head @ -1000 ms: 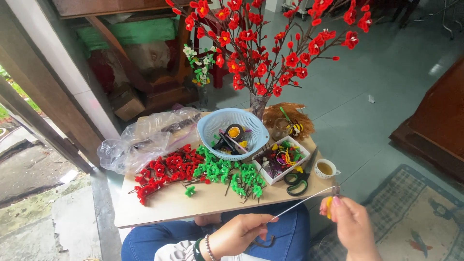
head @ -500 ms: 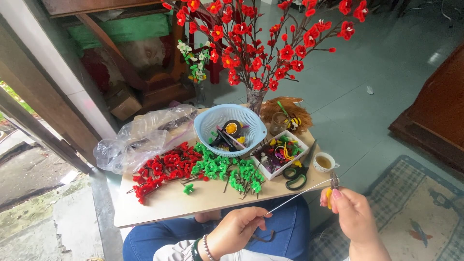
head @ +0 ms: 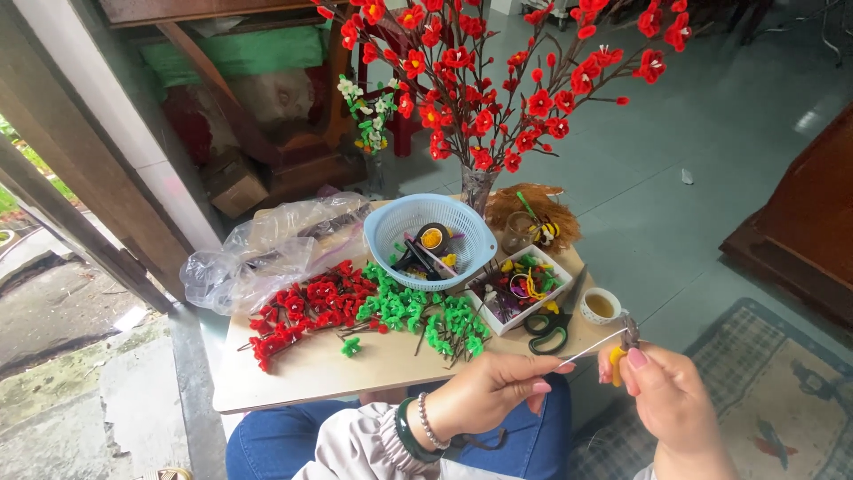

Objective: Decorating a decorative flower branch by manually attaching small red and green flowers using thin wire.

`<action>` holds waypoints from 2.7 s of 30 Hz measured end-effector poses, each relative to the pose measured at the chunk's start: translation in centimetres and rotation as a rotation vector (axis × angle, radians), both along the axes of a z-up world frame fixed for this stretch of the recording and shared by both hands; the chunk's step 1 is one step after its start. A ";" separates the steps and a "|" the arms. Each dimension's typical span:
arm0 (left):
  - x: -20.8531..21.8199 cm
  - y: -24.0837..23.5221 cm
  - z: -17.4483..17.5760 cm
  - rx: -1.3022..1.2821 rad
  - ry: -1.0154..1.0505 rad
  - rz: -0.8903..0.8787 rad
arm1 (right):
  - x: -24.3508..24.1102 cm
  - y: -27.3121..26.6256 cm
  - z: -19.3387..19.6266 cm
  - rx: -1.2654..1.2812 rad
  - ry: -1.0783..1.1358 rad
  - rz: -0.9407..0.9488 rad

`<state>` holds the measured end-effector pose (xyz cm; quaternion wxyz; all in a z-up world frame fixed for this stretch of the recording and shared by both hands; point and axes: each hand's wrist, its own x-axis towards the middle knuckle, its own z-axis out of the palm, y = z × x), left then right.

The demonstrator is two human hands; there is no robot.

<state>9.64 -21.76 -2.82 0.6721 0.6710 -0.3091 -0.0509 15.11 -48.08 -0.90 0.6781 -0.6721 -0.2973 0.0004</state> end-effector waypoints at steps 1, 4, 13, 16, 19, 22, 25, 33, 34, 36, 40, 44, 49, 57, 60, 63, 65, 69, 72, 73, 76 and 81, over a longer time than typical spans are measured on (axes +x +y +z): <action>-0.1 0.0 -0.1 0.000 0.000 0.000 | 0.0 0.0 -0.1 0.000 0.000 0.000; -0.5 0.0 -0.1 0.024 -0.098 0.027 | 0.0 -0.1 -0.2 0.042 0.053 0.040; -1.5 0.7 5.3 0.144 -0.151 -0.067 | -1.9 1.8 1.8 -0.059 -0.052 -0.048; -1.9 0.2 6.9 0.007 -0.159 -0.122 | -3.0 2.7 3.1 -0.163 -0.044 -0.097; -1.8 -0.3 6.9 -0.013 -0.205 -0.022 | -2.8 2.7 3.4 -0.149 -0.032 -0.068; -1.4 -0.6 6.3 -0.038 -0.245 0.014 | -2.3 2.5 2.8 -0.096 -0.051 -0.008; -0.9 -0.8 5.5 -0.032 -0.180 0.004 | -2.2 2.2 2.2 -0.023 -0.015 0.047; -2.5 1.4 3.1 0.183 -0.135 0.011 | -2.4 0.2 1.2 0.038 -0.024 -0.079; -2.9 2.4 1.8 0.180 -0.137 0.013 | -2.3 -1.3 0.5 0.034 -0.026 -0.078; -3.7 4.5 -0.7 0.267 0.037 0.046 | -2.0 -4.1 -0.8 0.043 0.083 -0.357; -5.9 9.5 -5.8 0.370 0.078 0.173 | -1.8 -6.7 -2.0 0.229 0.053 -0.664; -7.5 11.8 -7.4 0.386 0.063 0.487 | -0.2 -9.7 -6.2 0.322 -0.112 -0.443; -7.4 12.5 -8.7 0.469 -0.133 0.617 | -1.2 -6.3 -5.3 0.234 0.038 -0.664; -6.6 12.8 -8.0 0.610 -0.283 0.864 | -0.9 -5.2 -6.0 0.203 -0.150 -0.606; -6.8 12.6 -7.5 0.570 -0.259 0.845 | 0.0 -6.2 -8.1 0.200 -0.168 -0.567; -6.5 12.5 -8.1 0.588 -0.260 0.912 | 1.0 -6.1 -9.2 0.177 -0.072 -0.479; -6.3 12.6 -6.8 0.580 -0.256 0.926 | 1.9 -5.5 -11.9 0.190 0.067 -0.589; -5.6 13.0 -5.2 0.625 -0.326 0.995 | -1.1 -0.2 -11.9 -0.624 0.403 -0.767; -5.4 12.8 -4.3 0.636 -0.394 0.972 | -1.2 0.4 -22.4 -1.060 -0.131 -0.428; -5.2 12.9 -4.6 0.636 -0.390 0.970 | -1.2 0.9 -23.4 -1.063 -0.127 -0.426; -4.7 12.8 -5.6 0.675 -0.439 0.947 | -1.8 1.9 -27.0 -1.378 -0.163 -0.252; -4.3 12.9 -6.3 0.743 -0.444 0.923 | -4.5 4.3 -27.6 -1.697 -0.067 -0.096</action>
